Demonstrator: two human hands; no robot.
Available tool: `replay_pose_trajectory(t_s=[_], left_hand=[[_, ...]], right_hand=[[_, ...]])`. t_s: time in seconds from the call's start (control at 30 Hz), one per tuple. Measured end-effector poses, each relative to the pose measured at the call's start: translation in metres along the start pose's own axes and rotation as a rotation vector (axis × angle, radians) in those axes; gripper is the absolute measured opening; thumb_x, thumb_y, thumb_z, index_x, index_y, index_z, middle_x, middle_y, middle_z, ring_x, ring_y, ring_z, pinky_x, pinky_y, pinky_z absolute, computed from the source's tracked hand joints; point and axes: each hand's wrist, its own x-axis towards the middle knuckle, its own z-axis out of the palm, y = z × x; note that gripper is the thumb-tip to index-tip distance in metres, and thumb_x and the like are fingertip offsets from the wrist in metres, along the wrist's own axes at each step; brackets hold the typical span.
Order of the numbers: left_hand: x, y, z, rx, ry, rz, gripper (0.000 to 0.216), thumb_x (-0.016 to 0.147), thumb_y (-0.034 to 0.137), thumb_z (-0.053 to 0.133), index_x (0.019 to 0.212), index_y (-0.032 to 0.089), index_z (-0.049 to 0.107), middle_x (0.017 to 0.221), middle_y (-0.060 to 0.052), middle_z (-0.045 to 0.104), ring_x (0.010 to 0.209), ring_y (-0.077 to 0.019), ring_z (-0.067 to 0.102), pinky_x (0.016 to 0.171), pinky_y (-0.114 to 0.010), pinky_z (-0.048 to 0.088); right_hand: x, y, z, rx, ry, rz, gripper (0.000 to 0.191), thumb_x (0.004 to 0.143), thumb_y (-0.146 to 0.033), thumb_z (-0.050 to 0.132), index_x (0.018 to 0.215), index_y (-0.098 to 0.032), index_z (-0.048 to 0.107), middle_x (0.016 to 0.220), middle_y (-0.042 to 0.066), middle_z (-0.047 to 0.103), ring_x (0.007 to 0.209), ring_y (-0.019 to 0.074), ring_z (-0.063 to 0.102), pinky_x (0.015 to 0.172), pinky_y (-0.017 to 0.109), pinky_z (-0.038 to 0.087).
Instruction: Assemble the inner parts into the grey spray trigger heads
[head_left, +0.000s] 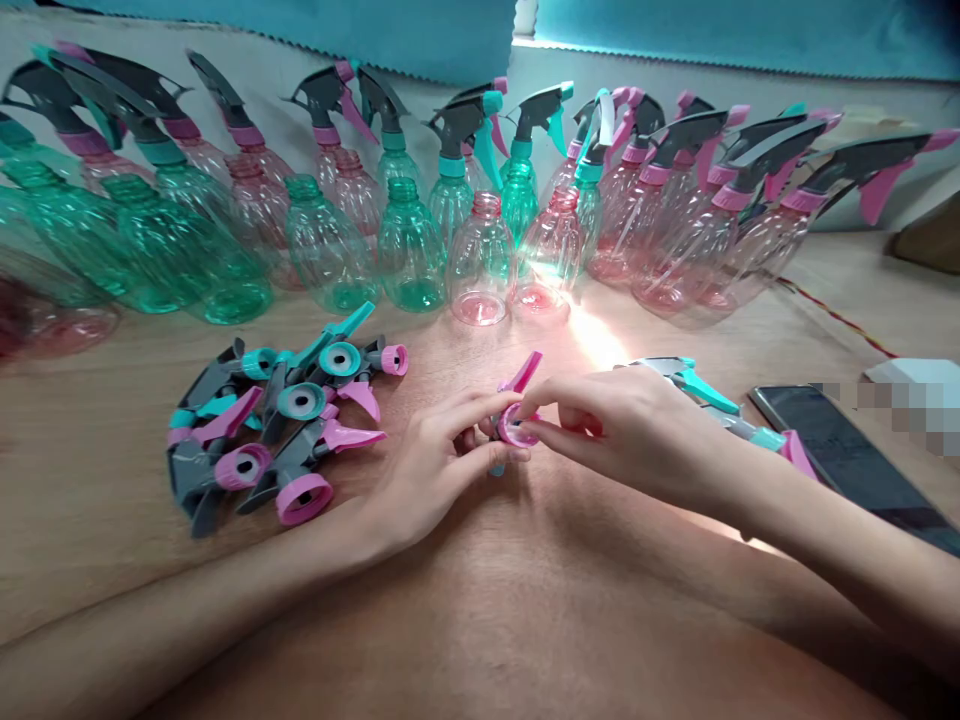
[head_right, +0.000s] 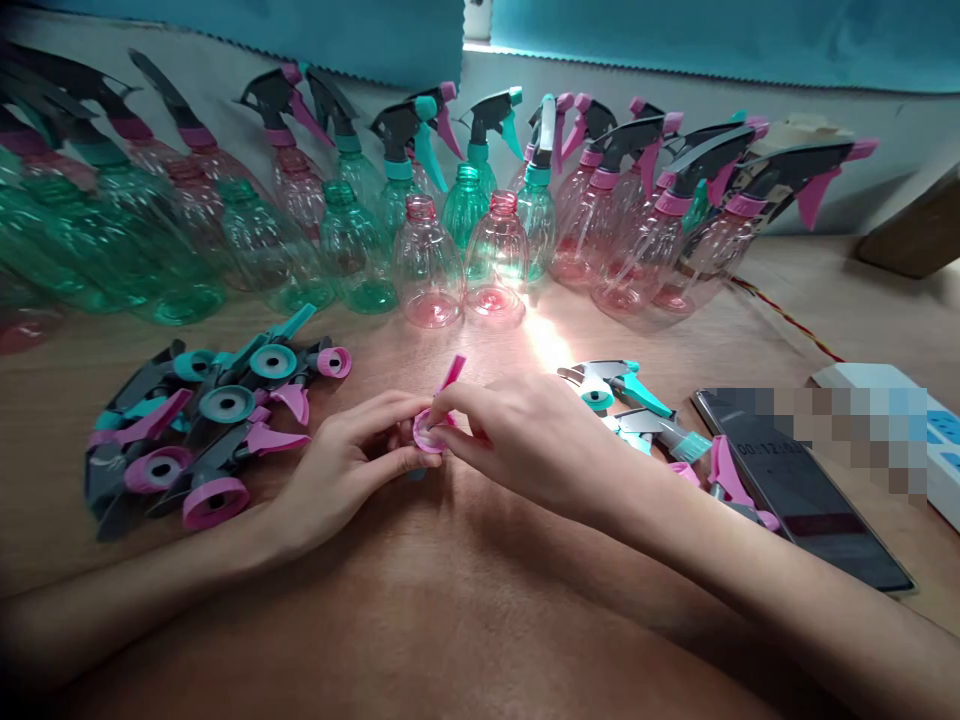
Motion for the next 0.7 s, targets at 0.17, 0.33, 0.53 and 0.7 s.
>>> replay_pose_trajectory(t_s=[0.17,0.33,0.53,0.7], left_hand=[[-0.005,-0.002,0.001,0.037,0.093,0.08,0.034,0.084,0.01,0.06,0.113,0.026,0.061,0.102,0.001,0.061,0.074,-0.0092,0.056,0.062,-0.02,0.045],[-0.016,-0.002,0.0,0.133,0.134,0.179,0.034,0.085,0.01,0.06,0.115,0.025,0.058,0.101,0.001,0.059,0.084,-0.0098,0.057,0.071,-0.019,0.048],[-0.037,0.012,-0.026,0.37,0.189,0.261,0.027,0.085,0.015,0.06,0.112,0.021,0.06,0.105,-0.003,0.061,0.095,-0.0145,0.058,0.08,-0.025,0.049],[-0.05,0.02,-0.072,0.666,0.254,0.278,0.029,0.087,0.023,0.058,0.116,0.025,0.058,0.106,-0.003,0.063,0.092,-0.0178,0.06,0.077,-0.029,0.05]], right_hand=[[-0.004,-0.011,-0.009,-0.092,-0.031,0.079,0.017,0.086,-0.022,0.055,0.094,-0.019,0.07,0.056,-0.001,0.061,0.048,0.0114,0.053,0.05,0.024,0.03],[-0.007,-0.024,-0.007,0.05,-0.01,0.092,0.015,0.084,-0.019,0.057,0.091,-0.019,0.07,0.052,-0.004,0.057,0.044,0.0085,0.047,0.048,0.022,0.031],[-0.012,-0.036,-0.013,0.276,-0.014,0.041,0.021,0.086,-0.019,0.055,0.102,-0.025,0.068,0.079,-0.004,0.072,0.052,0.0061,0.055,0.051,0.019,0.038],[-0.012,-0.042,-0.018,0.247,0.002,0.068,0.02,0.086,-0.023,0.056,0.101,-0.024,0.069,0.077,-0.004,0.073,0.049,0.0057,0.053,0.048,0.019,0.038]])
